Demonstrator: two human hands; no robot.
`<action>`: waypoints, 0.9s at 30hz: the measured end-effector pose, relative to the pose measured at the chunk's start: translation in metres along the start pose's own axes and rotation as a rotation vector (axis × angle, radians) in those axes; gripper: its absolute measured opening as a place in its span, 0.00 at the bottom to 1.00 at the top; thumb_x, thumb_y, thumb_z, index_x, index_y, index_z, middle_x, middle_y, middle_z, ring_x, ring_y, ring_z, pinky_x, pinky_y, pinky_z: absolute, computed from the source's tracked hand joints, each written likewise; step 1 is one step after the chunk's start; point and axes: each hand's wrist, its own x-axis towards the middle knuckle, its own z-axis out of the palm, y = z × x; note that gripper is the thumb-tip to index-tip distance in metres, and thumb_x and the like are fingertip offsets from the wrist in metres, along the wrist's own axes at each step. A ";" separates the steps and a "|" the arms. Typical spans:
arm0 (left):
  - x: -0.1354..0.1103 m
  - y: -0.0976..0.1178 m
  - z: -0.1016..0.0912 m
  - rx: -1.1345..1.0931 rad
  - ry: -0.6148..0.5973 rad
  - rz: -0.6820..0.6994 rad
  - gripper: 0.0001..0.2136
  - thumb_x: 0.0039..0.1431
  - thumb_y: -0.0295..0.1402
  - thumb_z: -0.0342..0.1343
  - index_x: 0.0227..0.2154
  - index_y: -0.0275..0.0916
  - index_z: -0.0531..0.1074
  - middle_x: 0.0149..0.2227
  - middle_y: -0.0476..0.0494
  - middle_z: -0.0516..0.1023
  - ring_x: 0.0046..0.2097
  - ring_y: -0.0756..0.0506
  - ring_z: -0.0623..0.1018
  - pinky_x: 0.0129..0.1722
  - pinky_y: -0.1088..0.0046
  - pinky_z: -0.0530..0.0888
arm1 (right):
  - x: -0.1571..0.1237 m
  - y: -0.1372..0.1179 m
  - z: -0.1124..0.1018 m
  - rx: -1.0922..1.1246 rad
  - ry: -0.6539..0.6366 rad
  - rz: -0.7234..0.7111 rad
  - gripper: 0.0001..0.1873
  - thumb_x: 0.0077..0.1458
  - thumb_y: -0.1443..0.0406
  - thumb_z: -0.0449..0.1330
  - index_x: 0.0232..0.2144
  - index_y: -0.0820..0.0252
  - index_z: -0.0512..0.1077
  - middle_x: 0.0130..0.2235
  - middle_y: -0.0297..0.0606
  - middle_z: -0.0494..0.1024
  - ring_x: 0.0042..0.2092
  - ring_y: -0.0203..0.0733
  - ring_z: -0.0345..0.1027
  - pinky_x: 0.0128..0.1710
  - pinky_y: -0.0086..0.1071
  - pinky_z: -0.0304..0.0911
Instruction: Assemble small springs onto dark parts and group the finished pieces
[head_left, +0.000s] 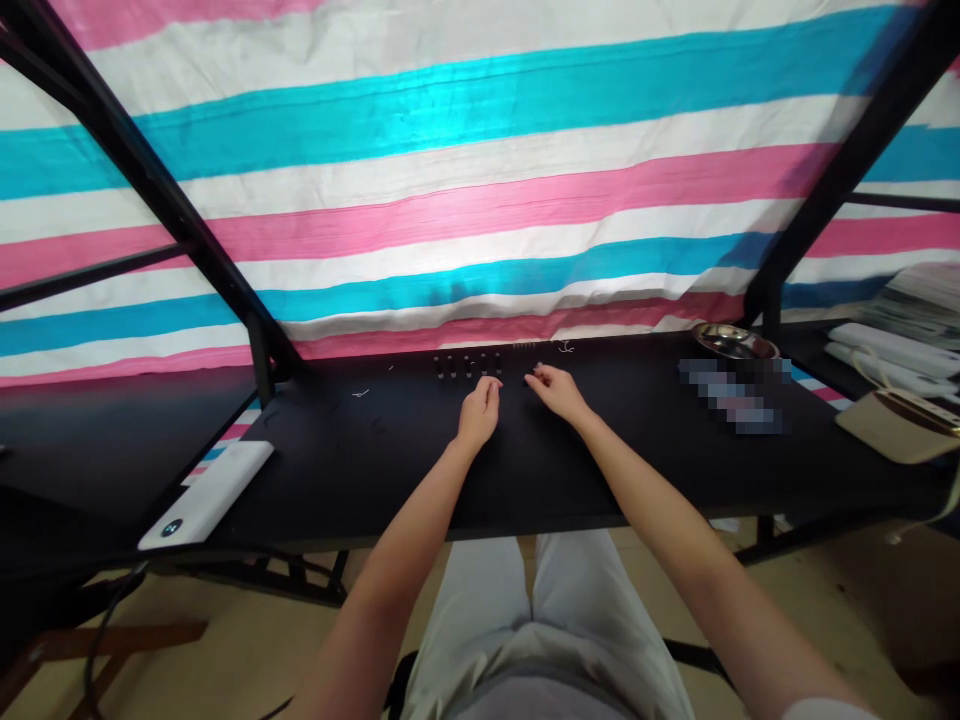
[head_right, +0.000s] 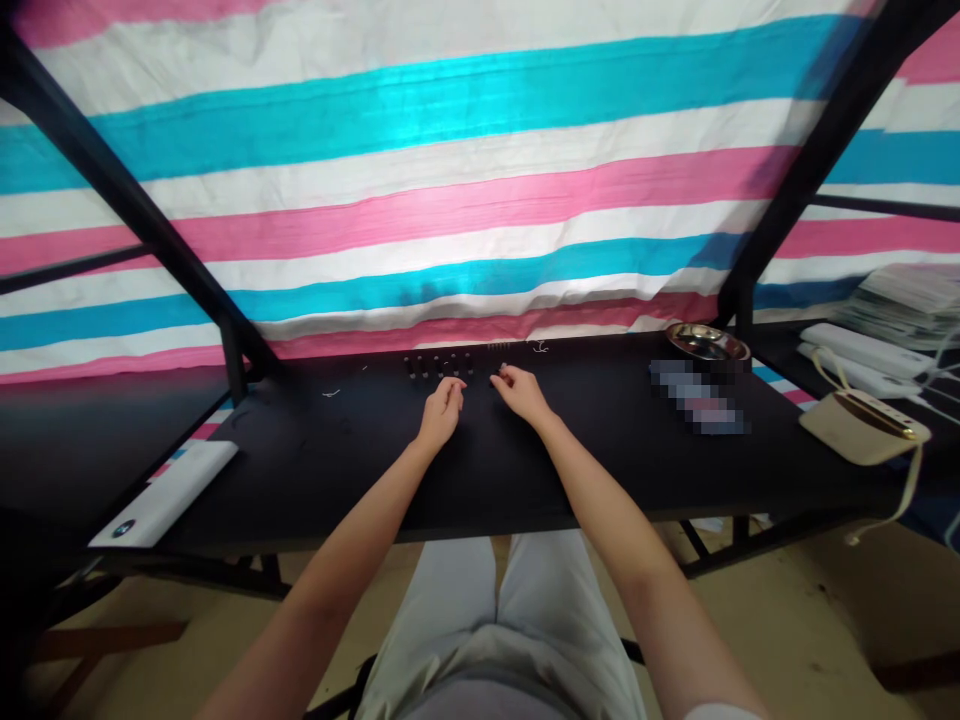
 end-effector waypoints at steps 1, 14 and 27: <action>0.000 0.000 0.000 0.003 0.000 -0.005 0.13 0.63 0.38 0.38 0.37 0.39 0.66 0.20 0.53 0.63 0.23 0.52 0.65 0.28 0.78 0.63 | 0.006 0.005 -0.004 -0.019 0.020 0.026 0.15 0.50 0.55 0.54 0.22 0.61 0.66 0.20 0.33 0.67 0.24 0.34 0.59 0.28 0.28 0.55; -0.001 0.001 0.000 0.053 -0.062 0.008 0.13 0.62 0.38 0.40 0.36 0.39 0.68 0.22 0.51 0.68 0.24 0.52 0.68 0.28 0.78 0.63 | 0.067 0.041 -0.029 -0.358 -0.074 0.261 0.10 0.51 0.61 0.56 0.25 0.61 0.71 0.25 0.38 0.75 0.27 0.36 0.67 0.31 0.27 0.58; -0.002 0.005 -0.002 0.105 -0.095 0.032 0.13 0.61 0.38 0.41 0.34 0.39 0.69 0.22 0.51 0.67 0.24 0.52 0.67 0.26 0.78 0.62 | 0.083 0.048 -0.006 -0.525 -0.175 0.209 0.11 0.53 0.60 0.56 0.31 0.61 0.73 0.35 0.43 0.76 0.37 0.42 0.69 0.36 0.29 0.59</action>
